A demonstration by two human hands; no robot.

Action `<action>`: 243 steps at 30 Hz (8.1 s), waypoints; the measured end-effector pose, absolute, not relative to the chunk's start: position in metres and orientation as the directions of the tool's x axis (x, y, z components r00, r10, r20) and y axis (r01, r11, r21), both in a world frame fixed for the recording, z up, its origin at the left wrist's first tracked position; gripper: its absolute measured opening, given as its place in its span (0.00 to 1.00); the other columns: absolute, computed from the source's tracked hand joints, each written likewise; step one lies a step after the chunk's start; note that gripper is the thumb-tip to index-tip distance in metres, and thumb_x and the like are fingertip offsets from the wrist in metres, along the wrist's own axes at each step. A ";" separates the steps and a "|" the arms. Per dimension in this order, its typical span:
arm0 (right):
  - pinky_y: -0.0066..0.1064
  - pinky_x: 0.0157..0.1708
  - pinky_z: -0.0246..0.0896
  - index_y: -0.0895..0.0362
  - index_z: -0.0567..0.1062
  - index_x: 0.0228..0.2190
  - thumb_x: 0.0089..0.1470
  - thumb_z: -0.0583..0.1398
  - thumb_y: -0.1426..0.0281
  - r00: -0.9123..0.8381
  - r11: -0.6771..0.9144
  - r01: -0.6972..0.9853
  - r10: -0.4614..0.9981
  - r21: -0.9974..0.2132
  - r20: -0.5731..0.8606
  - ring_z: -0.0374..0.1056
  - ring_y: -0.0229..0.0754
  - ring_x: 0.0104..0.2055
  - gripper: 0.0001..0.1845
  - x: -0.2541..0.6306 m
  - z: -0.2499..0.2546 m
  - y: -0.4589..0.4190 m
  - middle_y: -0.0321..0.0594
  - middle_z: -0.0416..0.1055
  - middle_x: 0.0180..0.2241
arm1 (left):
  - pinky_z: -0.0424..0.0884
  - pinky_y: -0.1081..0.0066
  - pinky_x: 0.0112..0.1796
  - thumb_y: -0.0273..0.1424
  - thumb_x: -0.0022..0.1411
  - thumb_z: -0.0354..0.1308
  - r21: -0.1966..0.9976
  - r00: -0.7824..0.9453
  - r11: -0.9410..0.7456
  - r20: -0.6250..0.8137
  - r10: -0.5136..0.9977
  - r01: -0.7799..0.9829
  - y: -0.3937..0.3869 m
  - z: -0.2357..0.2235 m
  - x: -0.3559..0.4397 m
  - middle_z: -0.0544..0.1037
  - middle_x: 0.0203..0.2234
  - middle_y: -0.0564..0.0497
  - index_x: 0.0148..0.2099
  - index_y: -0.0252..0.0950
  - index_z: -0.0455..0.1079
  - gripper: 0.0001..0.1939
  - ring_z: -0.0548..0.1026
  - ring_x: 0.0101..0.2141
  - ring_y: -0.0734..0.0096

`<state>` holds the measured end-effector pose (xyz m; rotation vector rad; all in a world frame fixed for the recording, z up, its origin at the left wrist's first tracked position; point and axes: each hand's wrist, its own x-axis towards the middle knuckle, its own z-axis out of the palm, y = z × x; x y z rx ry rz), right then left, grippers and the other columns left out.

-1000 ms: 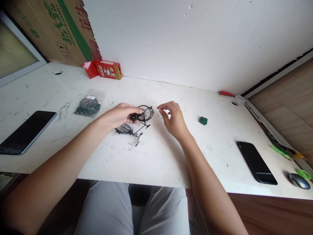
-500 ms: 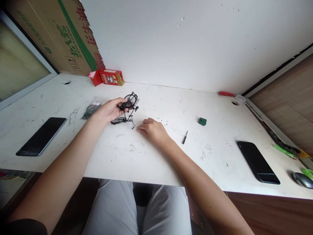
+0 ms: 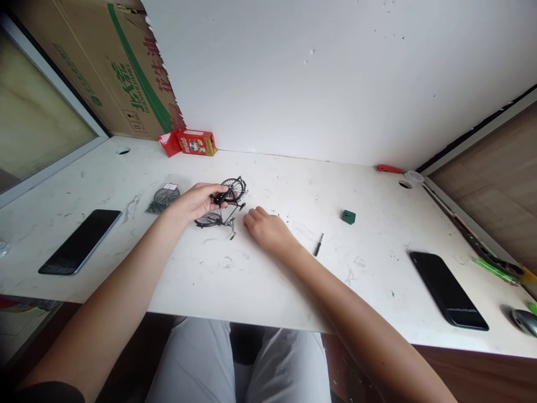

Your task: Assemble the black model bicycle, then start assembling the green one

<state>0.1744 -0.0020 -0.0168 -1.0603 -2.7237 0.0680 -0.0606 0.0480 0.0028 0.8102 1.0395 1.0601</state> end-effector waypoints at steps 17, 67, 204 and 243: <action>0.42 0.46 0.68 0.50 0.76 0.41 0.71 0.58 0.59 -0.487 0.466 0.335 0.830 -0.819 0.273 0.69 0.45 0.48 0.10 0.217 -0.002 0.000 0.42 0.70 0.45 | 0.78 0.69 0.40 0.41 0.61 0.72 0.940 0.575 0.341 -0.277 0.770 -0.004 0.002 -0.005 -0.014 0.81 0.40 0.45 0.44 0.35 0.84 0.16 0.79 0.35 0.72; 0.43 0.46 0.66 0.46 0.79 0.42 0.68 0.63 0.57 -0.356 0.421 0.274 0.880 -0.865 0.316 0.67 0.46 0.46 0.08 0.213 -0.020 -0.004 0.41 0.68 0.42 | 0.74 0.73 0.28 0.38 0.55 0.74 0.929 0.395 0.357 -0.294 0.871 -0.097 -0.005 0.001 -0.004 0.79 0.34 0.45 0.38 0.31 0.83 0.14 0.74 0.33 0.72; 0.43 0.40 0.62 0.56 0.67 0.45 0.74 0.49 0.72 -0.685 0.746 0.652 0.657 -0.138 0.314 0.62 0.51 0.42 0.08 0.212 -0.003 -0.017 0.50 0.71 0.42 | 0.76 0.73 0.29 0.34 0.60 0.68 0.910 0.369 0.410 -0.403 0.837 0.065 -0.004 -0.009 0.000 0.83 0.40 0.41 0.39 0.31 0.82 0.10 0.80 0.35 0.68; 0.42 0.40 0.60 0.54 0.67 0.47 0.73 0.47 0.75 -0.710 0.754 0.655 0.635 -0.045 0.304 0.61 0.51 0.42 0.11 0.211 0.001 -0.023 0.49 0.69 0.43 | 0.73 0.73 0.28 0.31 0.60 0.70 0.897 0.369 0.441 -0.406 0.836 -0.012 -0.009 0.000 0.000 0.84 0.42 0.40 0.38 0.31 0.81 0.07 0.79 0.35 0.70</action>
